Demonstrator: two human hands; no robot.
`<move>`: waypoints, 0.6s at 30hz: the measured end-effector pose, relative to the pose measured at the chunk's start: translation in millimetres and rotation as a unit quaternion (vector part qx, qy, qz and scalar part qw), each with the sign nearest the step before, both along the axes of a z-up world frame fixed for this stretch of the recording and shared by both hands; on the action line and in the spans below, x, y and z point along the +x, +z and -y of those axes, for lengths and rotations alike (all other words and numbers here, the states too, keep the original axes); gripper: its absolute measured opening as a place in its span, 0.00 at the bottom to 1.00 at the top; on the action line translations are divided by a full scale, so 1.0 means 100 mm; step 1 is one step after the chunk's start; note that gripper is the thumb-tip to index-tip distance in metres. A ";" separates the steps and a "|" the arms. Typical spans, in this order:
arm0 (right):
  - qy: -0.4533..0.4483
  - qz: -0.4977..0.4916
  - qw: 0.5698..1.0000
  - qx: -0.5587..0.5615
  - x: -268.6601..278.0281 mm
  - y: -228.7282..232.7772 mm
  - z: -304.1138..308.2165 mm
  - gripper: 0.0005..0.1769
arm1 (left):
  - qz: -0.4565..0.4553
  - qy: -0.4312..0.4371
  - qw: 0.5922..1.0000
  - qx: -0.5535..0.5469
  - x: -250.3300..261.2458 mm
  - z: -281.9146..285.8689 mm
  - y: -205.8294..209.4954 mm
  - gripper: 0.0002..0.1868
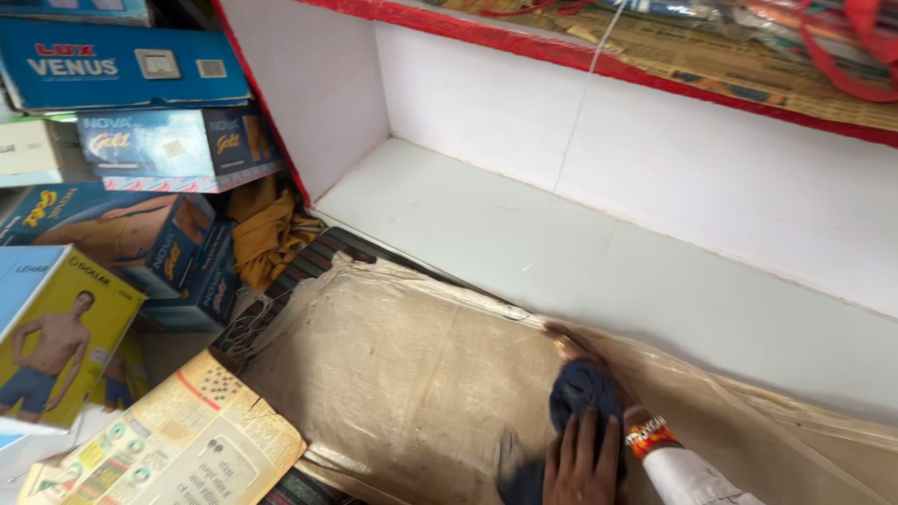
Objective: The person wipes a shelf surface with a dark cloth and a newspaper, then unpacks several small boxes of underwear from a larger cardboard box and places them on the floor.
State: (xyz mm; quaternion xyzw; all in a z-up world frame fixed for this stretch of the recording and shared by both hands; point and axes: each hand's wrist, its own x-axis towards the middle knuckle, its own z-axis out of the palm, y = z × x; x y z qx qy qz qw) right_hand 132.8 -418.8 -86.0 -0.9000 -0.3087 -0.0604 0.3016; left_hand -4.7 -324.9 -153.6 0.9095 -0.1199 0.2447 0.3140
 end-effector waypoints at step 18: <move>-0.005 0.044 0.996 -0.079 -0.16 0.09 -0.05 0.26 | -0.019 0.549 0.835 0.041 0.20 -3.89 -0.12 0.27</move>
